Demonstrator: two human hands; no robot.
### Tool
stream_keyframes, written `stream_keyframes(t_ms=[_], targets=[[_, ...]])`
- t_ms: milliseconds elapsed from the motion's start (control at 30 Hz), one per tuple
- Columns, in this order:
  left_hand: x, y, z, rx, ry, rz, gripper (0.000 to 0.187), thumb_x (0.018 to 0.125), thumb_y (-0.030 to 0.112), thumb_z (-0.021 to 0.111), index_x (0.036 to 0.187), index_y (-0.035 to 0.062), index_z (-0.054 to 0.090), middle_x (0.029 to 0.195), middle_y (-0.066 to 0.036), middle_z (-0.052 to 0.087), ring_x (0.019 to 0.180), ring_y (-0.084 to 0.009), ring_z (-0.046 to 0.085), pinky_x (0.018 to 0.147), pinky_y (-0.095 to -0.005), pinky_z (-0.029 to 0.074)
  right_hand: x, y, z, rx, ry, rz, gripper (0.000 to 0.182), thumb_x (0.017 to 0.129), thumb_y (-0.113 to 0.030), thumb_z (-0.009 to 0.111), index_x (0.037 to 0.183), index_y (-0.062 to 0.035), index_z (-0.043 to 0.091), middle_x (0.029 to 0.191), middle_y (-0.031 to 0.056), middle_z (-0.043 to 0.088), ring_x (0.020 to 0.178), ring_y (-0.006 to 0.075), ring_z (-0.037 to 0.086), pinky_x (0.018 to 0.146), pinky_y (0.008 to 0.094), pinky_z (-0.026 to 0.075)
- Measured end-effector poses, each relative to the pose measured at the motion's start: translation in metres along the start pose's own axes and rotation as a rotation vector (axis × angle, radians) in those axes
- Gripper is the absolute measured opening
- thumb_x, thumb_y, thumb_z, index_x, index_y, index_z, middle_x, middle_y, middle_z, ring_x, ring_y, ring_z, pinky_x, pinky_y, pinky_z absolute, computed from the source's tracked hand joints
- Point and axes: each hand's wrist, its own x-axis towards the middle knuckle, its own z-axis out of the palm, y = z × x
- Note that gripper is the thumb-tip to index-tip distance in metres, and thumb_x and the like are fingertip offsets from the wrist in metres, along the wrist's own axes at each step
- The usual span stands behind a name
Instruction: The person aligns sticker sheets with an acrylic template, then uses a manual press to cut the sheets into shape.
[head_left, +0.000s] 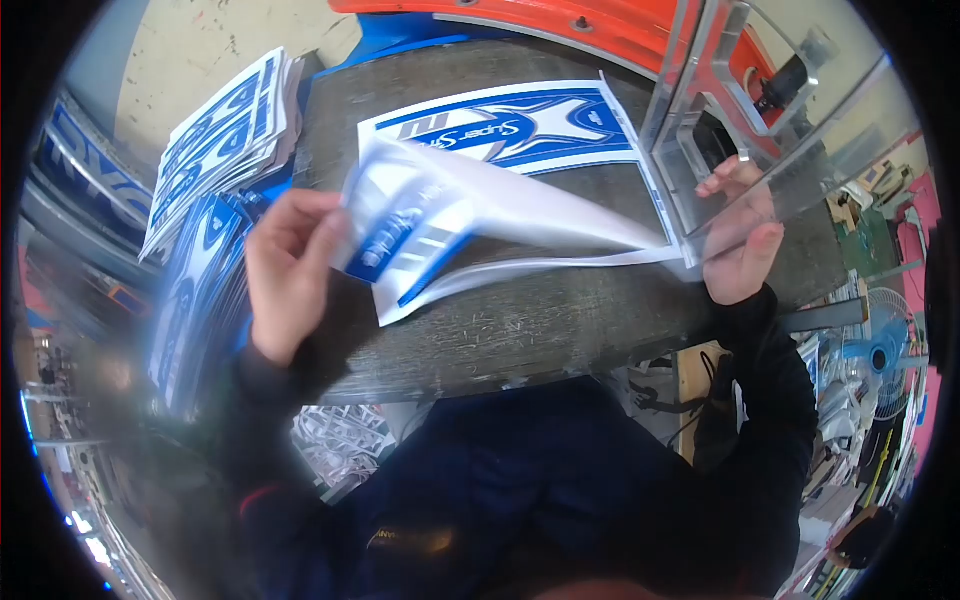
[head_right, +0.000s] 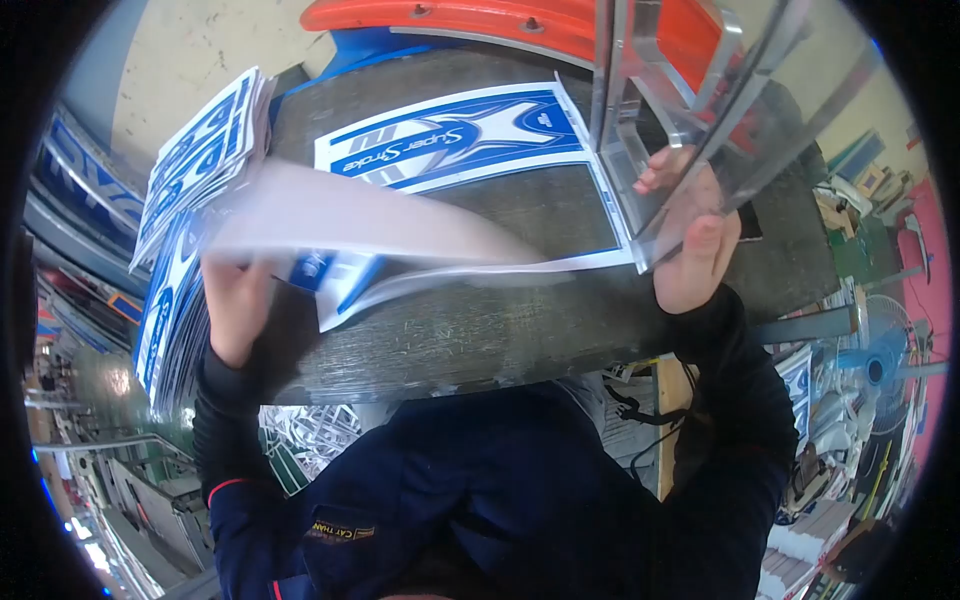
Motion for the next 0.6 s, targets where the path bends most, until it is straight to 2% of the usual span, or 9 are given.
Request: stream_keyframes(t_ms=[67,100,167,233,333,433,500,567,600], targets=[[-0.002,-0.028,-0.038,0.195,0.123,0.085,0.017,0.095,-0.001,0.062,0.112,-0.0028,0.064,0.092,-0.005,0.07,0.083,-0.008,0.063,0.074,-0.0223,0.049,-0.004,0.003,-0.003,0.032,0.036,-0.009,0.085,0.097,-0.072,0.04,0.124,0.0084,0.05,0.12,0.0128,0.051,0.105,0.0201,0.05,0.095,0.0356,0.039],[-0.004,-0.023,-0.036,-0.06,0.252,0.039,0.02,0.096,0.0,0.062,0.115,-0.0029,0.063,0.094,-0.005,0.069,0.082,-0.0083,0.063,0.073,-0.022,0.048,-0.004,0.008,0.0,0.059,0.08,-0.018,0.085,0.097,-0.07,0.043,0.124,0.0106,0.051,0.119,0.0128,0.054,0.104,0.0195,0.052,0.094,0.035,0.041],[-0.02,-0.029,-0.068,0.012,0.458,0.068,0.021,0.096,0.001,0.063,0.116,-0.0028,0.064,0.098,-0.004,0.068,0.086,-0.0085,0.063,0.074,-0.0219,0.048,-0.006,0.013,-0.003,0.073,0.121,-0.034,0.085,0.097,-0.07,0.043,0.125,0.0098,0.05,0.121,0.0142,0.054,0.105,0.0208,0.053,0.094,0.036,0.041],[-0.028,-0.014,-0.099,0.164,0.681,0.228,0.022,0.096,0.003,0.065,0.117,-0.0031,0.065,0.101,-0.003,0.068,0.089,-0.0082,0.062,0.076,-0.0206,0.047,-0.007,0.018,-0.009,0.071,0.116,-0.026,0.085,0.097,-0.071,0.041,0.127,0.0083,0.05,0.122,0.0153,0.053,0.107,0.0218,0.051,0.094,0.0371,0.04],[-0.06,0.014,-0.177,0.2,0.637,0.046,0.028,0.097,0.007,0.065,0.123,-0.0036,0.066,0.099,-0.002,0.068,0.087,-0.0076,0.062,0.076,-0.02,0.048,-0.006,0.022,-0.007,0.122,0.185,-0.05,0.084,0.098,-0.069,0.038,0.13,0.0072,0.048,0.125,0.016,0.051,0.109,0.0225,0.05,0.095,0.0375,0.039],[-0.085,0.014,-0.256,0.186,0.5,-0.182,0.032,0.098,0.013,0.065,0.127,-0.0018,0.065,0.097,-0.001,0.071,0.085,-0.0053,0.064,0.072,-0.0188,0.049,-0.005,0.02,-0.01,0.129,0.14,-0.049,0.081,0.099,-0.067,0.037,0.132,0.0067,0.047,0.128,0.016,0.05,0.111,0.023,0.049,0.096,0.0373,0.038],[-0.105,-0.011,-0.329,0.415,0.319,-0.352,0.04,0.1,0.021,0.064,0.132,-0.0021,0.062,0.105,-0.004,0.071,0.095,-0.0091,0.065,0.079,-0.024,0.051,-0.004,0.022,-0.013,0.13,0.121,-0.061,0.08,0.1,-0.066,0.037,0.132,0.0069,0.047,0.129,0.0165,0.05,0.11,0.0233,0.049,0.096,0.0376,0.038],[-0.105,-0.022,-0.321,0.834,0.422,-0.155,0.048,0.101,0.029,0.063,0.138,-0.0019,0.057,0.112,-0.008,0.068,0.107,-0.0159,0.063,0.092,-0.0323,0.048,-0.004,0.02,-0.015,0.155,0.058,-0.054,0.077,0.101,-0.062,0.037,0.132,0.0071,0.047,0.129,0.0176,0.05,0.111,0.0242,0.049,0.096,0.0385,0.038],[-0.102,-0.011,-0.304,1.224,0.441,-0.109,0.052,0.1,0.033,0.061,0.141,0.0,0.054,0.128,-0.015,0.064,0.121,-0.0222,0.057,0.104,-0.0384,0.041,-0.004,0.019,-0.015,0.151,0.064,-0.057,0.077,0.101,-0.062,0.037,0.132,0.0071,0.047,0.129,0.0176,0.05,0.111,0.0242,0.049,0.096,0.0385,0.038]])
